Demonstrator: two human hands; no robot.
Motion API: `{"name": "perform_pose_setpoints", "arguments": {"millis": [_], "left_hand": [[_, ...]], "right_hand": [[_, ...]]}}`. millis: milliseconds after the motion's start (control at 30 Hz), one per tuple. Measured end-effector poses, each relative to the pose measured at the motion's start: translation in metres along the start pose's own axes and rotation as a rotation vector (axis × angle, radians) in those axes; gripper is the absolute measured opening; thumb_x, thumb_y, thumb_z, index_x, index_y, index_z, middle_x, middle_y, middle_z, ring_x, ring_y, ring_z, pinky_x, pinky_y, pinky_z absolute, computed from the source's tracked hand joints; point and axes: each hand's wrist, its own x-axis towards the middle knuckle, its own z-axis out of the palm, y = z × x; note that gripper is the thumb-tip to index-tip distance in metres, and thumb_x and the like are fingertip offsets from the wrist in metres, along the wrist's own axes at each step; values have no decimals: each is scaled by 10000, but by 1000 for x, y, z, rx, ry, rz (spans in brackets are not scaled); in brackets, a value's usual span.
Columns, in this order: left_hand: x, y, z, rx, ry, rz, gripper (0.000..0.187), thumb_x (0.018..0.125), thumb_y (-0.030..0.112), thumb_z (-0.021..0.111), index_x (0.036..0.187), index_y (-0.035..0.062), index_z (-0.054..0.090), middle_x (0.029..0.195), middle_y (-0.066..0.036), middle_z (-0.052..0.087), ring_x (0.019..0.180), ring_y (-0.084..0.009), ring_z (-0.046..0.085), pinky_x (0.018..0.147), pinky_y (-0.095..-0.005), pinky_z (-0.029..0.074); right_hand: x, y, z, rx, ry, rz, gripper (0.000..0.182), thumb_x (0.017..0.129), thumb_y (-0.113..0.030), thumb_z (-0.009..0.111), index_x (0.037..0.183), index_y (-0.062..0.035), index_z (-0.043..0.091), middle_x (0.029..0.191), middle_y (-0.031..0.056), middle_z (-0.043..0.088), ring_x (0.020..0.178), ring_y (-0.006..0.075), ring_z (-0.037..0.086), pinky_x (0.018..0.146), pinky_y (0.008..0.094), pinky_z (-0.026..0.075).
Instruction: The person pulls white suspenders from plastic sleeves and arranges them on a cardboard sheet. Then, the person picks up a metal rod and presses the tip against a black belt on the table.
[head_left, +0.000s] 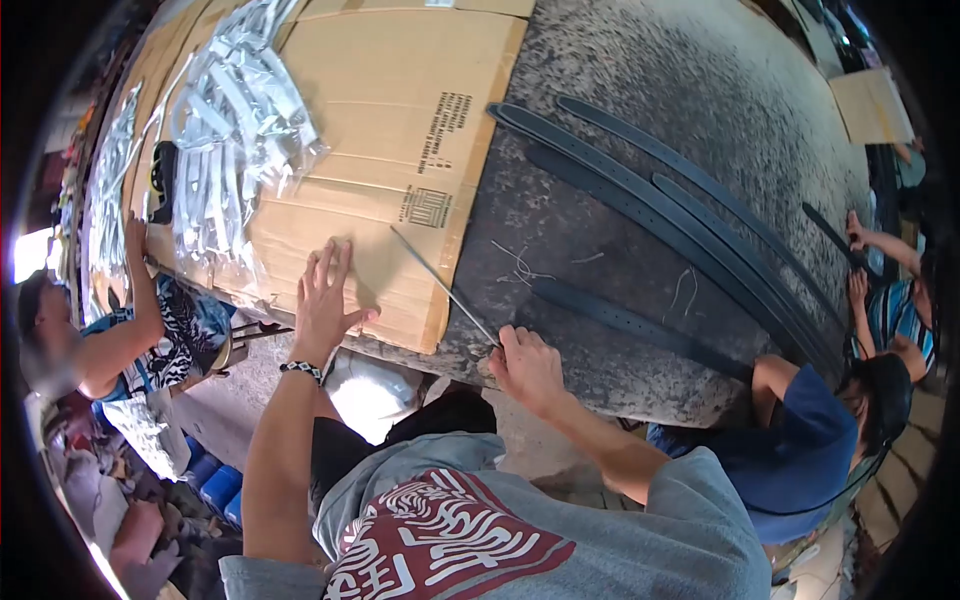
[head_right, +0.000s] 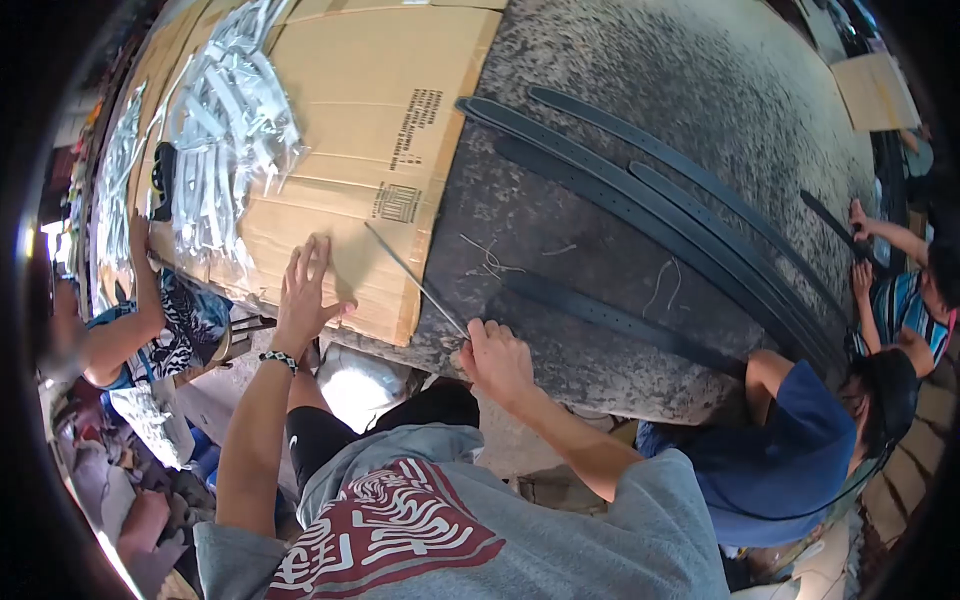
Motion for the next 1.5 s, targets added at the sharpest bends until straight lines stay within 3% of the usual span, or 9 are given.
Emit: {"name": "perform_pose_setpoints", "arguments": {"millis": [200,400,633,733,867,1233,1333,1500], "left_hand": [[0,-6,8,-1,14,6,1253,662,543,841,1648,258,121,1693,-67,161,1506,-420,237,1192,-592,299],[5,-10,15,-27,33,38,1263,653,524,850,1650,235,130,1690,-114,155,1503,-448,212,1206,-573,266],[4,-6,10,0,-26,30,1235,686,521,843,1650,211,136,1686,-149,156,1502,-460,196,1218,-567,243],[4,-10,15,-27,5,59,1242,684,525,844,1650,206,132,1686,-149,158,1502,-465,195,1218,-568,242],[6,-9,16,13,29,77,1246,674,593,816,1646,175,160,1683,-167,164,1492,-476,212,1214,-565,244],[1,-5,12,-47,52,71,1232,668,530,842,1645,187,174,1677,-175,186,1494,-472,215,1211,-572,248],[-1,-8,16,-60,61,84,1222,683,537,832,1647,189,165,1686,-168,166,1506,-472,193,1212,-578,239],[-3,-20,29,-82,102,141,1209,712,563,808,1650,191,142,1696,-168,134,1515,-477,167,1214,-590,209]], "right_hand": [[0,1,6,-59,36,-53,216,881,-210,680,919,-71,519,812,121,591,775,320,650,623,448,554],[-5,15,13,-50,207,-190,203,888,-212,685,834,-103,523,762,70,543,713,253,617,590,384,543],[-6,26,23,13,314,-268,226,821,-168,748,811,-106,531,729,54,543,669,237,613,556,370,513],[-8,28,20,1,306,-281,195,850,-193,721,832,-116,543,742,37,521,679,212,595,576,343,526],[-7,29,23,33,348,-273,188,848,-178,718,816,-109,546,739,42,530,686,215,599,588,344,527],[-12,26,16,128,336,-227,188,845,-161,720,806,-74,558,759,71,574,701,255,615,609,369,533],[-14,21,10,196,357,-170,169,852,-167,718,909,-55,606,769,85,583,713,286,618,621,391,532],[-6,21,-15,121,480,73,407,861,-162,708,1230,-30,598,861,121,586,763,317,619,664,427,527]]}}
